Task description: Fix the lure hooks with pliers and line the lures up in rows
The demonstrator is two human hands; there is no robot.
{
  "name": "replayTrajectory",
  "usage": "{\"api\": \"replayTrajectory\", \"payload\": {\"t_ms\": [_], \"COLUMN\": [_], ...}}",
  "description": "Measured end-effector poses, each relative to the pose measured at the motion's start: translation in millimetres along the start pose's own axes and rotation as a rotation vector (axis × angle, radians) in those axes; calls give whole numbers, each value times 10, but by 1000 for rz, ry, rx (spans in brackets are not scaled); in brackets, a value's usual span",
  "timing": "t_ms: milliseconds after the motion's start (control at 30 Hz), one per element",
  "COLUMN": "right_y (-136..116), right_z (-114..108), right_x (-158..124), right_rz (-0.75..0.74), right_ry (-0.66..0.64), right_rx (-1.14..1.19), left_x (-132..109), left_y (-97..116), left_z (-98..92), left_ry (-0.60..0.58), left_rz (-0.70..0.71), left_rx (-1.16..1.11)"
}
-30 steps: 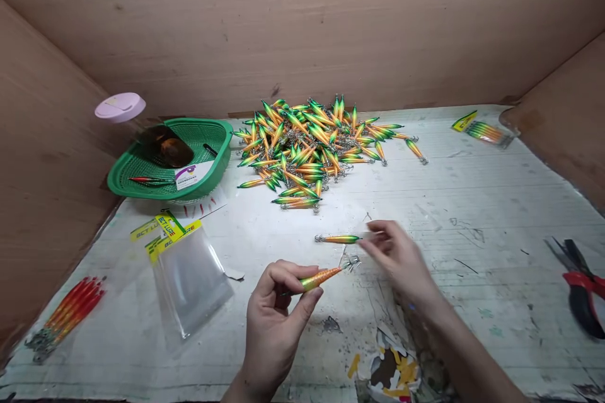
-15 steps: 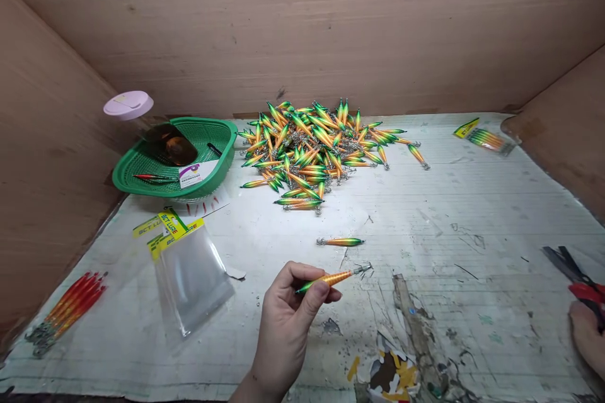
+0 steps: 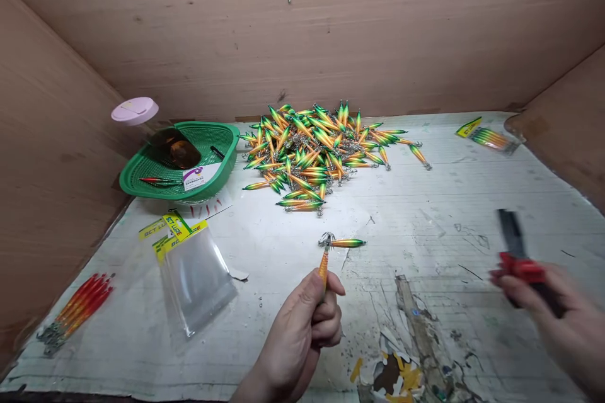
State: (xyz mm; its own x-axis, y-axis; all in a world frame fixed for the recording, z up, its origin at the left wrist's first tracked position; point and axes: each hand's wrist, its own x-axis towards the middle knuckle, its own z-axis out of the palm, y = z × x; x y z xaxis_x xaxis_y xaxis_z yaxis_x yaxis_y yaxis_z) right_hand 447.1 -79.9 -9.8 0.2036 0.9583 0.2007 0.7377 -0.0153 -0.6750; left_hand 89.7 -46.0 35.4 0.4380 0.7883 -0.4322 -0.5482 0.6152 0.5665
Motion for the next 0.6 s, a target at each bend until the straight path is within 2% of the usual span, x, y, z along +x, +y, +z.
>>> {"api": "replayTrajectory", "payload": {"t_ms": [33, 100, 133, 233, 300, 433, 600], "right_y": [-264, -766, -975, -1357, -1447, -1485, -1501], "right_z": [114, 315, 391, 504, 506, 472, 482], "right_x": [-24, -61, -70, -57, -21, 48, 64], "right_rz": [-57, -191, -231, -344, -389, -442, -467], "right_ry": [-12, -223, -262, -417, -472, -484, -479], "right_rx": [13, 120, 164, 220, 219, 187, 189], "left_x": [-2, -12, -20, -48, -65, -88, -116], "left_y": [-2, -5, -5, 0, 5, 14, -4], "left_z": [-2, -5, -5, -6, -8, -23, -12], "left_ry": [-13, -25, -27, -35, -42, -24, 123], "left_rz": [-11, -21, -19, 10, 29, 63, 164], "left_rx": [5, 25, 41, 99, 141, 225, 429]}}
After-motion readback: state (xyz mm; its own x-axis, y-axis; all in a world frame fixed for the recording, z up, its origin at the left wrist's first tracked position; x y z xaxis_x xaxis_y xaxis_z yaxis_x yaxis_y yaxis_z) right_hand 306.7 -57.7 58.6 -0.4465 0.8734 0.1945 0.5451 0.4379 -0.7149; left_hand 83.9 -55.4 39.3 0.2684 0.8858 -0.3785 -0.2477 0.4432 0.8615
